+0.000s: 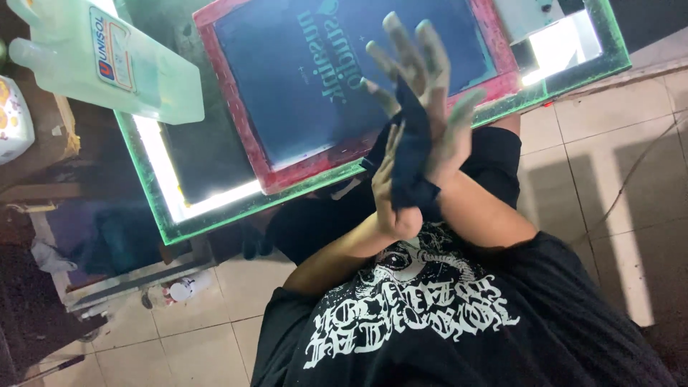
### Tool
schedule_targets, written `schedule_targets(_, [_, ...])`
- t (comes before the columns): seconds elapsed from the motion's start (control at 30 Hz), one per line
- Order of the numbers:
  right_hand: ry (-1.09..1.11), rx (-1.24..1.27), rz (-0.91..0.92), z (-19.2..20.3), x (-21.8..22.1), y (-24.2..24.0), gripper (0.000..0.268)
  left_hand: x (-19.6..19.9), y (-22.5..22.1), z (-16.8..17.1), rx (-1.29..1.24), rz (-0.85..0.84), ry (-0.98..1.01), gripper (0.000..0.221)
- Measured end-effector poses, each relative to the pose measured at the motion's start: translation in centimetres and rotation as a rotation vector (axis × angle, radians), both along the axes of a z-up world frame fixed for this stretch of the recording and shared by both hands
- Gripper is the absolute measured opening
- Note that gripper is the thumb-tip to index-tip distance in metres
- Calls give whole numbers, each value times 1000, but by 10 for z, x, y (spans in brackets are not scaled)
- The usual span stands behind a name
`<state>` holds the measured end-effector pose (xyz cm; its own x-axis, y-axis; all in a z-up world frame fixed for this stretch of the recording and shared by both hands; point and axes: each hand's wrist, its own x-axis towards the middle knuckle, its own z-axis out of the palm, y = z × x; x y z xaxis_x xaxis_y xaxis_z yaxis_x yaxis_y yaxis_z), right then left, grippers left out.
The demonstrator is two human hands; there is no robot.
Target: Cleaning a screen printing frame by wiping it thoroughly with a cloth.
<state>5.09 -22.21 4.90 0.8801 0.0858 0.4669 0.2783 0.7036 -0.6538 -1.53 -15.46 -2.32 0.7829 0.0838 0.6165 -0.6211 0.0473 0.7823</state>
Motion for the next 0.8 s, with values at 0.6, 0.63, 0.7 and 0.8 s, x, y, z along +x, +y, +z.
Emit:
schedule_targets(0.6, [99,218,286,35,27,-47,73,1,71,-52,-1033,-808,571,48])
schedule_targets(0.63, [466,389,73,68,25,-38,78,2,72,-52,-1032,-794,550,48])
schedule_targets(0.7, [819,561,-173,59,24,-48,85,2,66,-50,-1030,-771,518,46])
schedule_targets(0.8, [196,579,371,-30,23,-88,88,7,67,-45,-1017,-748,483,45])
